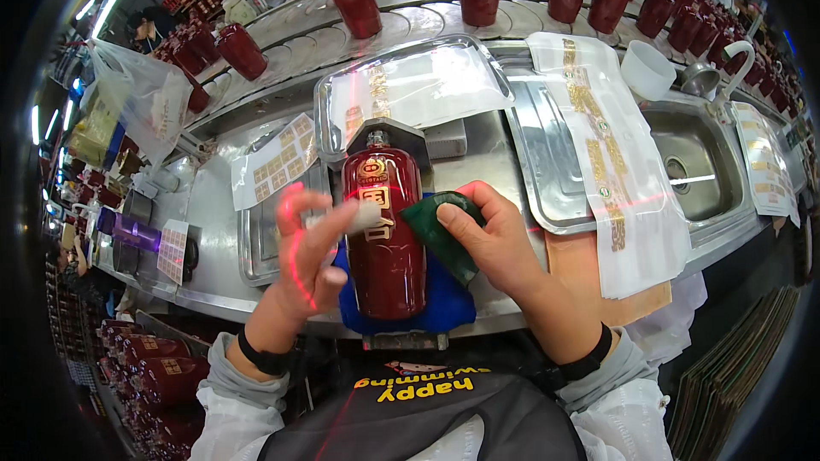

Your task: Applying gold-colored labels and decorative seals to red bottles on an industrial assembly line.

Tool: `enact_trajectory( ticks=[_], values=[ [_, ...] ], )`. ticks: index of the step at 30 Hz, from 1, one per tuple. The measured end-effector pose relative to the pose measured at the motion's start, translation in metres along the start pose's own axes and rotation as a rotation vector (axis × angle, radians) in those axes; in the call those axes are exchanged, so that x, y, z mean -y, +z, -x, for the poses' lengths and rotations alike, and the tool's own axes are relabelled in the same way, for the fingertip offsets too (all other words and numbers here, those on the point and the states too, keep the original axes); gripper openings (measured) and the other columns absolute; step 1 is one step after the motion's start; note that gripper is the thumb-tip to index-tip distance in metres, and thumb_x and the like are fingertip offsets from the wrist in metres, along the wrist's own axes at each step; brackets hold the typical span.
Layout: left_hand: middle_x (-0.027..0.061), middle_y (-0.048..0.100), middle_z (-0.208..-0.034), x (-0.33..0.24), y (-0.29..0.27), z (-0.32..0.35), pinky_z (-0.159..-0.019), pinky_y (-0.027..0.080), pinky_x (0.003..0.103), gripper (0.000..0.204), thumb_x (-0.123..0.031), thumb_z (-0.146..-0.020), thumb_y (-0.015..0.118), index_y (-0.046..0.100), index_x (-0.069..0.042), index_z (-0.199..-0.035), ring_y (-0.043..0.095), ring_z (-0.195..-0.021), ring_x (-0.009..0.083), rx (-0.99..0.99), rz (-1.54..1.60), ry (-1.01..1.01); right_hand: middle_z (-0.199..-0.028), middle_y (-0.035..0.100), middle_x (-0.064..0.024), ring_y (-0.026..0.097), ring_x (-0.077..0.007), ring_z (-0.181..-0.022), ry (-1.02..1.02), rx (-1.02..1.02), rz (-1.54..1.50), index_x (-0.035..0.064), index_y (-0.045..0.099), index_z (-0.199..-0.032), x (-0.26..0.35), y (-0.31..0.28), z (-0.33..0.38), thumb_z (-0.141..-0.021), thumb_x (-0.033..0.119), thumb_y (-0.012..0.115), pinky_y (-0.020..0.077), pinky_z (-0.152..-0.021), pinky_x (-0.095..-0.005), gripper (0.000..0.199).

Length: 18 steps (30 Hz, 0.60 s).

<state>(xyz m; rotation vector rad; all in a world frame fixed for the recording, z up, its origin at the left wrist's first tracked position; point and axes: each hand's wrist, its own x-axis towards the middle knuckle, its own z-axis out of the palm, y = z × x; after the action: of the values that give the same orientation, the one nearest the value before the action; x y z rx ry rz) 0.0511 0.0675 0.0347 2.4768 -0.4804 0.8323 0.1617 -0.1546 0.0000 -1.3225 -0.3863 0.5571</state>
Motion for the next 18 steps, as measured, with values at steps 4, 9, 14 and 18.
enact_trajectory(
  ticks=[4,9,14,18],
  values=[
    [-0.0003,0.068,-0.116,0.004,0.000,-0.014,-0.107,0.020,0.045,0.057,-0.050,-0.095,0.046,0.057,-0.008,-0.131,0.045,-0.112,0.0235,0.154,-0.137,0.080,-0.083,0.062,0.0003,0.054,-0.0032,-0.072,-0.001,-0.004,-0.006,0.0030,0.057,-0.098,0.003,-0.001,0.000,-0.094,0.018,0.065,0.0458,-0.062,-0.0202,0.018],
    [0.0039,0.068,-0.110,-0.001,0.006,0.006,-0.104,0.027,0.044,0.044,-0.037,-0.096,0.053,0.059,-0.007,-0.128,0.046,-0.110,0.0241,-0.049,0.149,-0.083,-0.082,0.062,0.0006,0.054,-0.0030,-0.071,0.012,-0.020,-0.008,0.0029,0.057,-0.098,0.015,-0.003,0.004,-0.094,0.017,0.065,0.0461,-0.061,-0.0202,0.017],
    [0.0101,0.062,-0.111,-0.002,0.019,0.007,-0.099,0.034,0.040,0.027,-0.018,-0.090,0.063,0.059,-0.003,-0.112,0.046,-0.106,0.0271,-0.256,0.259,-0.303,-0.081,0.061,0.0003,0.055,-0.0036,-0.072,-0.015,0.011,0.118,0.0020,0.058,-0.097,0.023,-0.004,0.005,-0.092,0.016,0.066,0.0463,-0.061,-0.0204,0.017],
    [0.0104,0.061,-0.113,-0.005,0.024,0.006,-0.101,0.032,0.041,0.023,-0.016,-0.089,0.063,0.059,-0.004,-0.109,0.045,-0.107,0.0276,-0.257,0.208,-0.292,-0.079,0.061,-0.0005,0.055,-0.0040,-0.071,-0.041,0.023,0.208,0.0015,0.059,-0.095,0.035,0.003,0.004,-0.090,0.015,0.067,0.0464,-0.060,-0.0207,0.017]
  ],
)
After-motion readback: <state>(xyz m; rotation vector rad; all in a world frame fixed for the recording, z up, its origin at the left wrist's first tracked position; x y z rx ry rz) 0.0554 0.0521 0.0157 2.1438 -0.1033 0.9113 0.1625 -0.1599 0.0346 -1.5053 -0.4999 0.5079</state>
